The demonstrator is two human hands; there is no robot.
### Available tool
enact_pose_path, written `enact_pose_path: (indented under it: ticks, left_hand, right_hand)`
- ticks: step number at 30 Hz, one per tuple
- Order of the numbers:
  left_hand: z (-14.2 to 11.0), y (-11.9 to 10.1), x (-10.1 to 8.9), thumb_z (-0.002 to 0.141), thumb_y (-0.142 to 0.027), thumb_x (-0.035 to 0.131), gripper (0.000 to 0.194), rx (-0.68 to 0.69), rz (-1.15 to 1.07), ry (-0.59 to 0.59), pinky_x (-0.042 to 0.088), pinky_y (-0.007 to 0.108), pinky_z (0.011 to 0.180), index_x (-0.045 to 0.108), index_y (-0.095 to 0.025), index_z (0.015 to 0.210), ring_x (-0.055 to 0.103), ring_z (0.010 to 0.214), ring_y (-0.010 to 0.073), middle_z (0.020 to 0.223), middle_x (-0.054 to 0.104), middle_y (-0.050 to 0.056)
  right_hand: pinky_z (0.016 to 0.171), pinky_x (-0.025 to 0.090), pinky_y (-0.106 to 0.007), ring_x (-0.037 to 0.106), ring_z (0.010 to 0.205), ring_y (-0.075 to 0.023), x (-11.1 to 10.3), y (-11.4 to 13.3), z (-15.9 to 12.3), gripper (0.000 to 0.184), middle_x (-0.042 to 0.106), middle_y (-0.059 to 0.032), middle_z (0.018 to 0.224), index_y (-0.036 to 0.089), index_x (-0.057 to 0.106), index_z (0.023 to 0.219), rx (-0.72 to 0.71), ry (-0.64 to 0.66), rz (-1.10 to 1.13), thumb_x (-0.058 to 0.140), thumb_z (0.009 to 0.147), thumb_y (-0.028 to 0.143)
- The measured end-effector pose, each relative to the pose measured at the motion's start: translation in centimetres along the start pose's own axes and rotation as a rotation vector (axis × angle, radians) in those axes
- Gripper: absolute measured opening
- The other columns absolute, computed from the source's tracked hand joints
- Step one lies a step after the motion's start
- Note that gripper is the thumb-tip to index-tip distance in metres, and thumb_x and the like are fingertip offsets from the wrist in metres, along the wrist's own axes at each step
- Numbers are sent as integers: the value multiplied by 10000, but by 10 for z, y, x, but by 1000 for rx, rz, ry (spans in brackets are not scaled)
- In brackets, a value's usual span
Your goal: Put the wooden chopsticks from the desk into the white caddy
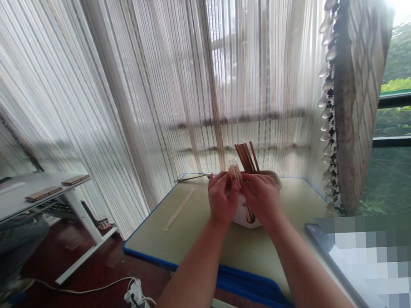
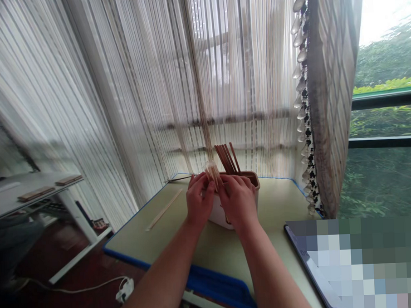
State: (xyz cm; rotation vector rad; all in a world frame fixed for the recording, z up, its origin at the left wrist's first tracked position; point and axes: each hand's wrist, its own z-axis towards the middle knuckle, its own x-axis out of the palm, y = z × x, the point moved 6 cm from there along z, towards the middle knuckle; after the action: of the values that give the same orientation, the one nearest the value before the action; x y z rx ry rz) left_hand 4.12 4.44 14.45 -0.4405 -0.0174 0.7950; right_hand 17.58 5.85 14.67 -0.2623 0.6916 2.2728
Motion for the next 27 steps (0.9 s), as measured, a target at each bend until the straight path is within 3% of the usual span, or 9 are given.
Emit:
enact_pose_path:
  ticks: [5,13,21,27]
  left_hand:
    - [-4,13,-9,852,-270,483,248,-72,19,-112,393,424,987,616,-170,1037,521,1119,209,1049,654,83]
    - [-5,3,-4,841,-216,495,217,33,24,-16,410,405,975,653,-176,985,547,1062,195,974,683,61]
    - [-7,2,-1,814,-212,538,188,63,31,-22,418,416,968,659,-164,950,557,1048,204,933,690,70]
    - [-7,2,-1,812,-213,541,188,60,21,-31,427,418,960,663,-165,946,565,1035,202,918,693,72]
  right_hand:
    - [854,397,-394,529,955,-245,1,3,0,272,689,-60,924,221,663,1002,17,29,-10,505,795,303]
    - [860,388,-380,530,933,-228,5,2,-3,253,704,-40,912,233,688,972,-50,21,2,491,829,302]
    - [824,403,-395,531,904,-245,2,-2,-4,232,683,-67,837,216,685,931,30,-33,-14,535,791,324]
    - [850,394,-388,514,938,-243,5,2,-4,231,691,-54,892,238,705,913,-28,-10,-43,527,811,344]
